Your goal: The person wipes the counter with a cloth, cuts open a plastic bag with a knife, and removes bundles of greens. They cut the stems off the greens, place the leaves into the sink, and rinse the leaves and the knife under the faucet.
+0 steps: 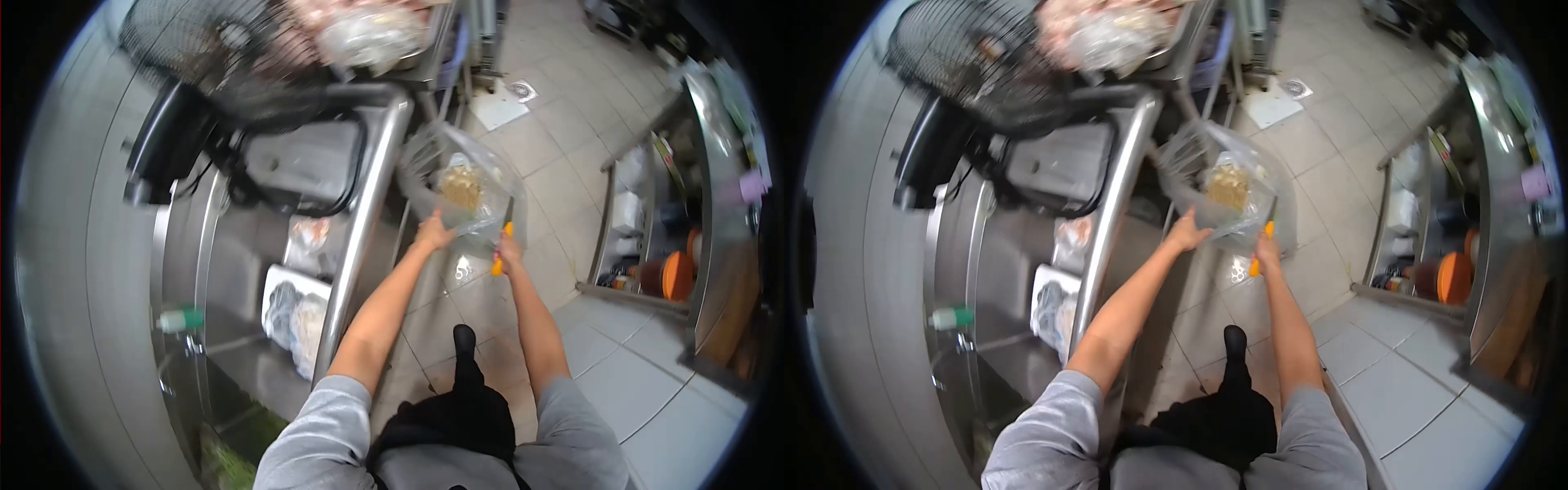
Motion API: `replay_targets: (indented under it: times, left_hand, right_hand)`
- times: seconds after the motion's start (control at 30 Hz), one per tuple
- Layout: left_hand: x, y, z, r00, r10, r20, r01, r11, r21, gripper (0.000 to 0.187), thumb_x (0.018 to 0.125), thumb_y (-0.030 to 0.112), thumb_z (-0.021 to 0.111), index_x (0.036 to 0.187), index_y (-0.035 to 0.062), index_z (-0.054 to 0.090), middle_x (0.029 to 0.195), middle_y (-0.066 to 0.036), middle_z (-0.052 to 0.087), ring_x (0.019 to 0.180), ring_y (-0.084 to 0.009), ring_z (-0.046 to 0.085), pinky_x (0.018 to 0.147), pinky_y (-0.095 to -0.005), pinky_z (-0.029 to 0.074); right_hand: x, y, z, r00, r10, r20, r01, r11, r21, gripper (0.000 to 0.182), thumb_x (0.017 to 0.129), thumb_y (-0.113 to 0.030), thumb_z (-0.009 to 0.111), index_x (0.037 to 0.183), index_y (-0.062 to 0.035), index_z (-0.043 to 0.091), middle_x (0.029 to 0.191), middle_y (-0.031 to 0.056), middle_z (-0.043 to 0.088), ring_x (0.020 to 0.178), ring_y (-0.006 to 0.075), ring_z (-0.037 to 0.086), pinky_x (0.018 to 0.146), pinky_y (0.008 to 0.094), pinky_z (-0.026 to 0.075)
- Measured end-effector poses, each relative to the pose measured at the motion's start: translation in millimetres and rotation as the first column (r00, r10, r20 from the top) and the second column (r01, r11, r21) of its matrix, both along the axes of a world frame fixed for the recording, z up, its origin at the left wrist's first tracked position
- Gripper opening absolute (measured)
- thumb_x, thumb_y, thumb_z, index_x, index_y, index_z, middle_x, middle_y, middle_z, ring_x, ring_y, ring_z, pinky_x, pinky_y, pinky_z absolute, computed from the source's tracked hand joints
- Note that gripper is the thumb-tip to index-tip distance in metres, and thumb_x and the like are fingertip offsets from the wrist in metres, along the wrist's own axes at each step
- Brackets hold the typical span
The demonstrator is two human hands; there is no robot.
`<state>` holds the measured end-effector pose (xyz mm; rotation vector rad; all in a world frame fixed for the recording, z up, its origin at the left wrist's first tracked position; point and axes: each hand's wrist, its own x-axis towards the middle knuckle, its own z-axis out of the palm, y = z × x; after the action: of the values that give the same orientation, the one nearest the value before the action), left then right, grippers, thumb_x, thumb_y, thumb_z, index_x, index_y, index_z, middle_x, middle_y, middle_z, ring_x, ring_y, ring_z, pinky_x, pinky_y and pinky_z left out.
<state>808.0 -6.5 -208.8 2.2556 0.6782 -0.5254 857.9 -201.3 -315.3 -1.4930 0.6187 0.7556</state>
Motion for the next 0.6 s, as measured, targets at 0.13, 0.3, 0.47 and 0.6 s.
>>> replay_targets:
  times: [0.13,0.3,0.47,0.6]
  left_hand:
    - [-60,-42,33,0.958,0.056,0.279,-0.011,0.987,-0.163,0.073,0.073,0.028,0.066,0.129,-0.0053,0.033,0.129,-0.025,0.039,0.121,-0.0340,0.038,0.101,-0.0363,0.031]
    - [-189,-50,153,0.855,0.189,0.484,0.024,0.916,-0.400,0.056,0.079,0.023,0.059,0.127,0.0004,0.040,0.125,-0.021,0.046,0.116,-0.0313,0.045,0.099,-0.0371,0.034]
    - [-391,-12,275,0.607,0.490,0.626,-0.186,0.853,-0.487,0.041,0.084,0.016,0.055,0.123,0.0053,0.047,0.122,-0.013,0.051,0.113,-0.0223,0.048,0.093,-0.0325,0.039]
    - [-586,0,310,0.253,0.661,0.707,-0.747,0.598,-0.291,0.032,0.083,0.016,0.058,0.113,0.0056,0.056,0.109,-0.005,0.060,0.087,-0.0103,0.058,0.076,-0.0259,0.047]
  right_hand:
    - [-39,-37,52,0.962,0.249,0.109,-0.262,0.957,0.121,0.037,0.085,-0.040,0.052,0.090,-0.0041,0.051,0.051,-0.0022,0.039,0.036,0.0085,0.036,0.033,0.0236,0.032]
    - [-121,-60,131,0.914,0.347,0.209,-0.345,0.937,-0.046,0.028,0.090,-0.034,0.044,0.098,-0.0101,0.056,0.051,-0.0039,0.037,0.038,0.0057,0.035,0.033,0.0216,0.031]
    - [-187,-76,197,0.812,0.505,0.293,-0.432,0.857,-0.279,0.035,0.087,-0.044,0.049,0.093,-0.0091,0.053,0.053,-0.0029,0.035,0.036,0.0063,0.032,0.031,0.0220,0.028]
    - [-241,-62,255,0.624,0.585,0.518,-0.387,0.807,-0.445,0.038,0.088,-0.043,0.048,0.102,-0.0086,0.053,0.052,-0.0038,0.031,0.037,0.0052,0.030,0.031,0.0222,0.025]
